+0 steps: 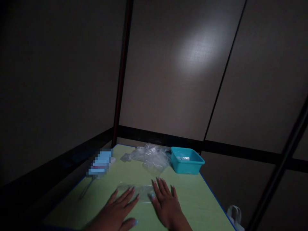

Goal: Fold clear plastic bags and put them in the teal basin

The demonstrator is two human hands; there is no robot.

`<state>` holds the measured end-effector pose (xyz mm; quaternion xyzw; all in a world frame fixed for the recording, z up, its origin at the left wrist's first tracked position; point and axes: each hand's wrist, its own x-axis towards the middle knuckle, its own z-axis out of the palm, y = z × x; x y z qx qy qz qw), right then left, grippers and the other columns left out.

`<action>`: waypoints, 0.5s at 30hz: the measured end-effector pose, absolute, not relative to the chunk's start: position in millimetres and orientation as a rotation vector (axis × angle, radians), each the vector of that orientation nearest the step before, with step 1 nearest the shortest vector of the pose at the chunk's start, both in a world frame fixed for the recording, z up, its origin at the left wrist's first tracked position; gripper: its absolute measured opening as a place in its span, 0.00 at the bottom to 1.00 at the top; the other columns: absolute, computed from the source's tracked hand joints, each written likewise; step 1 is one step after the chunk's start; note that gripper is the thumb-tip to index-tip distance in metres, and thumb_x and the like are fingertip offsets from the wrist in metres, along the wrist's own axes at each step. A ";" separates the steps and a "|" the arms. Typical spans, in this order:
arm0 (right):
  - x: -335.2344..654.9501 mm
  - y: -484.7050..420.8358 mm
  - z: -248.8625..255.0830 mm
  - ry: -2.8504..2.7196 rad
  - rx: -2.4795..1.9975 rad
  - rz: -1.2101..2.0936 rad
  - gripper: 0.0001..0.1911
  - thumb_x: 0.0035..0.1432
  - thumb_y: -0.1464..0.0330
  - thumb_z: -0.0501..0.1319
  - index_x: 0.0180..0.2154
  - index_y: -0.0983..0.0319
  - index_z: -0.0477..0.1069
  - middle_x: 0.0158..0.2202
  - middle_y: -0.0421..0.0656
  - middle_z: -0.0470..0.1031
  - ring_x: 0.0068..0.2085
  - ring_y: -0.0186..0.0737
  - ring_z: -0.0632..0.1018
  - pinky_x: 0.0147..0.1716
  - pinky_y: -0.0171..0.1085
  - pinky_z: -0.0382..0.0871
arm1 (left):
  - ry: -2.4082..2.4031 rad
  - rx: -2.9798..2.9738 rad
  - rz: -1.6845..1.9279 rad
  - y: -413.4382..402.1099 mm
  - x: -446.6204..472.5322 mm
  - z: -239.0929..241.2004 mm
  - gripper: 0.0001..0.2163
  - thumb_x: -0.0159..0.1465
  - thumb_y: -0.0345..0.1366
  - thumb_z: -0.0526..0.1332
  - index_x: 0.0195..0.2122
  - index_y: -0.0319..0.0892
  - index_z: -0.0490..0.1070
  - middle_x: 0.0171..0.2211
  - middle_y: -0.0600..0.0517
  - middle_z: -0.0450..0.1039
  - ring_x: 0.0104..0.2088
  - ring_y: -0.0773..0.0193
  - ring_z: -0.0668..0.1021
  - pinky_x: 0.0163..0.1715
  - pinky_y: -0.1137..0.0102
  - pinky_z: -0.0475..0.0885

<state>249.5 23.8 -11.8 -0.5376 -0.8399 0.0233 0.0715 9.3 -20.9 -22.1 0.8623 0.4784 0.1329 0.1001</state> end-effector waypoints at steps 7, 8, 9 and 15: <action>246.4 22.5 -11.6 -2.502 -1.653 0.069 0.29 0.60 0.50 0.32 0.61 0.49 0.36 0.63 0.37 0.37 0.63 0.43 0.42 0.57 0.56 0.36 | 1.967 2.353 0.372 -36.5 -28.0 -26.1 0.28 0.60 0.52 0.49 0.60 0.46 0.52 0.62 0.47 0.43 0.62 0.51 0.47 0.56 0.47 0.43; 245.9 22.2 -11.9 -2.495 -1.668 0.067 0.29 0.60 0.50 0.32 0.61 0.49 0.36 0.63 0.37 0.37 0.63 0.43 0.42 0.57 0.56 0.36 | 1.991 2.341 0.378 -37.7 -23.0 -23.3 0.28 0.60 0.52 0.49 0.59 0.45 0.53 0.62 0.46 0.42 0.62 0.51 0.46 0.57 0.48 0.44; 245.5 21.9 -12.2 -2.486 -1.683 0.065 0.29 0.60 0.50 0.32 0.61 0.50 0.36 0.63 0.38 0.37 0.63 0.43 0.42 0.57 0.56 0.36 | 1.971 2.350 0.396 -38.6 -17.0 -20.4 0.28 0.60 0.52 0.49 0.60 0.46 0.53 0.62 0.47 0.42 0.62 0.52 0.46 0.57 0.49 0.44; 244.6 20.5 -13.2 -2.461 -1.738 0.043 0.30 0.60 0.49 0.32 0.61 0.49 0.36 0.63 0.38 0.36 0.63 0.43 0.41 0.56 0.57 0.35 | 1.683 2.444 0.379 -33.2 -3.8 -17.2 0.26 0.62 0.53 0.46 0.60 0.54 0.48 0.62 0.53 0.46 0.61 0.55 0.50 0.57 0.50 0.46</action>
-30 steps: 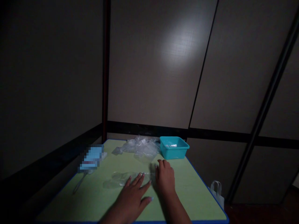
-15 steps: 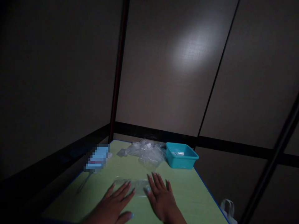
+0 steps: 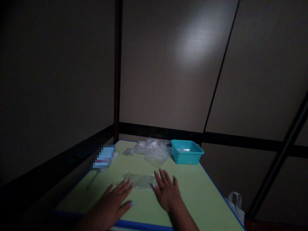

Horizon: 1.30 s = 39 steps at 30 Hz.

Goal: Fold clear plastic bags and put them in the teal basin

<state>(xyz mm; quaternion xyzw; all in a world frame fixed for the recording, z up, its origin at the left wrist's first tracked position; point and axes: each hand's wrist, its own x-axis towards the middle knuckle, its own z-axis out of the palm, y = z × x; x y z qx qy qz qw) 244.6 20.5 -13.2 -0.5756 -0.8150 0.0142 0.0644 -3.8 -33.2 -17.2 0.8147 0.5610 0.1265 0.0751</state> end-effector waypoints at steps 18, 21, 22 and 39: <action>246.0 22.2 -13.7 -2.487 -1.758 0.057 0.27 0.62 0.54 0.32 0.61 0.50 0.37 0.64 0.38 0.37 0.63 0.41 0.41 0.56 0.56 0.37 | 1.518 2.405 0.463 -32.1 89.1 -10.4 0.30 0.63 0.54 0.36 0.61 0.44 0.47 0.62 0.48 0.45 0.62 0.58 0.49 0.59 0.54 0.43; 245.8 23.8 -15.4 -2.473 -1.763 0.057 0.27 0.62 0.55 0.32 0.61 0.49 0.36 0.64 0.36 0.36 0.63 0.41 0.41 0.56 0.56 0.36 | 1.668 2.389 0.430 -30.5 71.5 -17.9 0.31 0.62 0.56 0.38 0.61 0.42 0.48 0.62 0.47 0.43 0.62 0.54 0.47 0.58 0.51 0.43; 245.7 24.5 -16.4 -2.470 -1.764 0.063 0.27 0.62 0.55 0.32 0.61 0.49 0.35 0.64 0.36 0.36 0.63 0.42 0.41 0.56 0.56 0.36 | 1.724 2.389 0.410 -30.9 61.4 -20.0 0.31 0.62 0.56 0.39 0.61 0.42 0.48 0.62 0.47 0.43 0.62 0.53 0.47 0.58 0.50 0.44; 247.0 25.9 -20.4 -2.471 -1.742 0.076 0.28 0.61 0.54 0.33 0.61 0.50 0.37 0.64 0.38 0.38 0.63 0.42 0.41 0.56 0.56 0.36 | 1.719 2.145 0.700 20.9 -26.7 -2.6 0.05 0.48 0.34 0.60 0.25 0.42 0.63 0.32 0.52 0.67 0.40 0.58 0.67 0.42 0.65 0.60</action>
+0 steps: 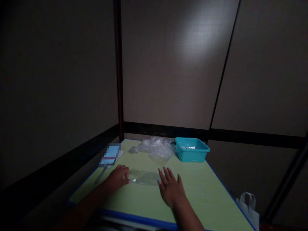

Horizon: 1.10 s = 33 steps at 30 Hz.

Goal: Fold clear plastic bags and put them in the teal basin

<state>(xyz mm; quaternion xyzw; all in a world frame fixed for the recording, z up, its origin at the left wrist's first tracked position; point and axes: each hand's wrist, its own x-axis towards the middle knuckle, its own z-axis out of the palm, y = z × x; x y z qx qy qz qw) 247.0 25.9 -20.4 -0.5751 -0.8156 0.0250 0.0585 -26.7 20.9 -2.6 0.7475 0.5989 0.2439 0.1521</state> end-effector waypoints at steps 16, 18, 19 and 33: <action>245.9 24.0 -15.4 -2.477 -1.775 0.127 0.28 0.61 0.54 0.32 0.61 0.50 0.37 0.64 0.38 0.37 0.63 0.42 0.40 0.56 0.56 0.35 | 1.280 1.846 0.691 29.6 -39.4 -0.1 0.10 0.49 0.42 0.59 0.25 0.41 0.60 0.19 0.60 0.61 0.20 0.70 0.67 0.19 0.76 0.61; 245.7 24.3 -15.1 -2.480 -1.779 0.126 0.28 0.61 0.53 0.32 0.61 0.50 0.37 0.64 0.38 0.36 0.63 0.42 0.40 0.56 0.56 0.35 | 1.259 1.851 0.732 29.3 -43.9 2.5 0.10 0.51 0.42 0.58 0.27 0.41 0.61 0.22 0.58 0.63 0.24 0.69 0.68 0.24 0.75 0.62; 245.7 24.3 -14.9 -2.481 -1.781 0.131 0.28 0.61 0.53 0.32 0.61 0.50 0.37 0.64 0.38 0.36 0.63 0.42 0.40 0.56 0.56 0.35 | 1.253 1.855 0.745 28.9 -46.9 4.2 0.10 0.51 0.42 0.58 0.27 0.41 0.62 0.23 0.58 0.64 0.26 0.68 0.69 0.25 0.75 0.63; 247.6 25.6 -16.8 -2.478 -1.778 0.160 0.28 0.61 0.52 0.32 0.61 0.49 0.36 0.64 0.37 0.35 0.63 0.42 0.39 0.56 0.56 0.33 | 1.355 2.103 0.619 22.8 -63.0 12.3 0.06 0.49 0.35 0.59 0.28 0.40 0.69 0.27 0.56 0.67 0.30 0.66 0.69 0.29 0.75 0.61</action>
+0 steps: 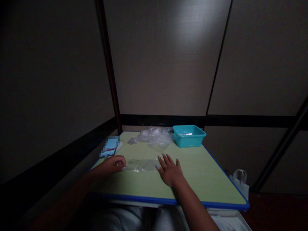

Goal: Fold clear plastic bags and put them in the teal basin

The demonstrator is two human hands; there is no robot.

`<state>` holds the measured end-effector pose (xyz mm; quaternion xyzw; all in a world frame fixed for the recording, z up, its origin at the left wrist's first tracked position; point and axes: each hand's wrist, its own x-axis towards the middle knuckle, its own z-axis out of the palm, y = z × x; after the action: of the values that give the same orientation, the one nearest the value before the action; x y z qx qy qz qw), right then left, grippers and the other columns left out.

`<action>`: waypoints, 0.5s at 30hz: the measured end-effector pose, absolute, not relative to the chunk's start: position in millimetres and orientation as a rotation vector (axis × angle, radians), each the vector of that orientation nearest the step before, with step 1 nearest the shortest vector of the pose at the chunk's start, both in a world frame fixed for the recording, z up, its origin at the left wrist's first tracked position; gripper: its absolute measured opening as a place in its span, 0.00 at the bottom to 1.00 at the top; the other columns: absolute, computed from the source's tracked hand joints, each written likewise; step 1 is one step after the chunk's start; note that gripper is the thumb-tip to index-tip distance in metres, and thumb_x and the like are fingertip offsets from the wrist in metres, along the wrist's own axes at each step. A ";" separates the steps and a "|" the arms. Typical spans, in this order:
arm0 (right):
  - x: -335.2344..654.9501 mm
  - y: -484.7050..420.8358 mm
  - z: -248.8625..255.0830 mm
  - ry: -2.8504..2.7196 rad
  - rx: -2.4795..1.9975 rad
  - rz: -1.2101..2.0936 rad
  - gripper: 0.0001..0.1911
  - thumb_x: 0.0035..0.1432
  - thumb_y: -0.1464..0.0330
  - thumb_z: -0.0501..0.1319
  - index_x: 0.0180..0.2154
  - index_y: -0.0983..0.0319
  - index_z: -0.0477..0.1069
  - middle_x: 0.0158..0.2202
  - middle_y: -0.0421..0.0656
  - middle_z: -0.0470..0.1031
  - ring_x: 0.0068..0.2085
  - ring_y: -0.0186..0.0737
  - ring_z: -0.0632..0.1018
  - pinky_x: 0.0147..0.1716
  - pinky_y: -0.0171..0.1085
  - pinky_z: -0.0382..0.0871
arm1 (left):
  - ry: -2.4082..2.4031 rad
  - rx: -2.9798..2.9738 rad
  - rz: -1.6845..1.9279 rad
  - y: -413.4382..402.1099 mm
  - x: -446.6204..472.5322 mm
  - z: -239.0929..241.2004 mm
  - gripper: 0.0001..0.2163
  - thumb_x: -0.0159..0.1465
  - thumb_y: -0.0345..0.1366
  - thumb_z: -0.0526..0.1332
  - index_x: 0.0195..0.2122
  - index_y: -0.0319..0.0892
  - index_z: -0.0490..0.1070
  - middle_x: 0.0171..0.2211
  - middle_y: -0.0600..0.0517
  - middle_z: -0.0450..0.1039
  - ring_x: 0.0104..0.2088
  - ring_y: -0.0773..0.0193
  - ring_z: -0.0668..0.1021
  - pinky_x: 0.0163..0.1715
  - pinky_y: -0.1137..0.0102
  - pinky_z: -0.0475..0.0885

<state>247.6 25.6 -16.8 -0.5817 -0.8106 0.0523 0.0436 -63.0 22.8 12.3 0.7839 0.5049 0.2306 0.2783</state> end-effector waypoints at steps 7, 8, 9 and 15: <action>247.6 25.6 -16.7 -2.467 -1.763 0.165 0.29 0.60 0.51 0.32 0.61 0.49 0.37 0.64 0.38 0.36 0.63 0.42 0.40 0.55 0.57 0.33 | 1.351 2.188 0.598 21.1 -61.8 11.8 0.07 0.51 0.34 0.56 0.29 0.40 0.70 0.31 0.54 0.68 0.32 0.65 0.70 0.32 0.74 0.63; 247.7 25.9 -17.2 -2.465 -1.762 0.162 0.29 0.60 0.50 0.32 0.61 0.49 0.37 0.64 0.38 0.36 0.63 0.42 0.40 0.55 0.57 0.33 | 1.346 2.195 0.593 20.6 -62.3 12.1 0.07 0.51 0.33 0.56 0.29 0.41 0.71 0.31 0.54 0.68 0.32 0.65 0.70 0.33 0.74 0.63; 247.7 26.0 -17.6 -2.464 -1.761 0.158 0.29 0.60 0.50 0.32 0.61 0.49 0.37 0.64 0.38 0.36 0.63 0.42 0.40 0.55 0.57 0.33 | 1.340 2.201 0.589 20.2 -62.9 12.6 0.07 0.51 0.33 0.56 0.29 0.41 0.71 0.31 0.54 0.68 0.33 0.65 0.71 0.33 0.74 0.63; 247.2 24.3 -15.1 -2.472 -1.770 0.165 0.30 0.60 0.50 0.31 0.61 0.49 0.37 0.64 0.38 0.35 0.63 0.43 0.40 0.55 0.57 0.33 | 1.334 2.198 0.629 20.5 -66.1 14.3 0.06 0.50 0.32 0.56 0.28 0.41 0.71 0.31 0.53 0.68 0.36 0.63 0.71 0.37 0.72 0.64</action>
<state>247.2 24.3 -15.1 -0.5805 -0.8110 0.0542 0.0484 -66.1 20.5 14.3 0.8050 0.4888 0.2304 0.2449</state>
